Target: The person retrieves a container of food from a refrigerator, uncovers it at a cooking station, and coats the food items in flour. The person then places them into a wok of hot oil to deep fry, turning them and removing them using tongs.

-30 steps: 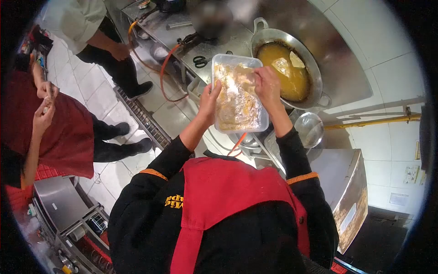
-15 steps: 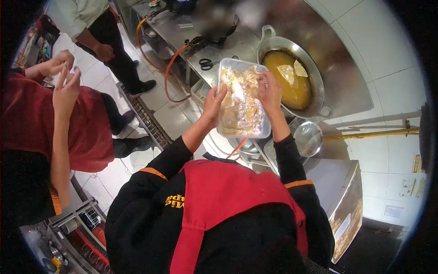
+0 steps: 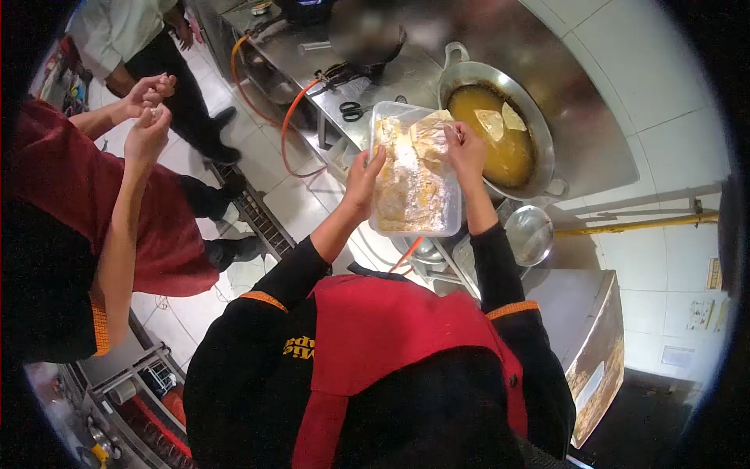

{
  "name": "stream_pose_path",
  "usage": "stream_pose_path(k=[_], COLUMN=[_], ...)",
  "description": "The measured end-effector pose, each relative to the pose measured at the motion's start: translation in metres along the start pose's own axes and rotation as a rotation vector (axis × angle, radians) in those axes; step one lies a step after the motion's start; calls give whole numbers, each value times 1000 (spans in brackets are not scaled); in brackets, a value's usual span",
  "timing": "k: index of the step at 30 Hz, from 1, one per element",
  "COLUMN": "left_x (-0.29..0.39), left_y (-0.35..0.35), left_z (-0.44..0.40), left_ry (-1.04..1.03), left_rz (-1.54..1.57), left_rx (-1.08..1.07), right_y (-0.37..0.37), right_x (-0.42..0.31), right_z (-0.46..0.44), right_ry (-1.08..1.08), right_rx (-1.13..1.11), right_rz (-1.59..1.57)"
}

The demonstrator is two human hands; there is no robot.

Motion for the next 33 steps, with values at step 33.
stream_pose_path(k=[33], left_x=[7], left_y=[8], left_z=[11], left_ry=[-38], left_rz=[-11], left_rx=[9], right_y=[14], right_x=[-5], right_z=[-7], right_ry=[-86], right_rx=[-247], right_rz=[-194])
Point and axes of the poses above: each hand's wrist, its own z-axis away from the middle knuckle, its own y-axis out of the back of the hand, x = y × z, the point moved 2 cm from there along -z, towards the middle knuckle, and after that the axes turned 7 degrees about x, right-handed, at the moved point
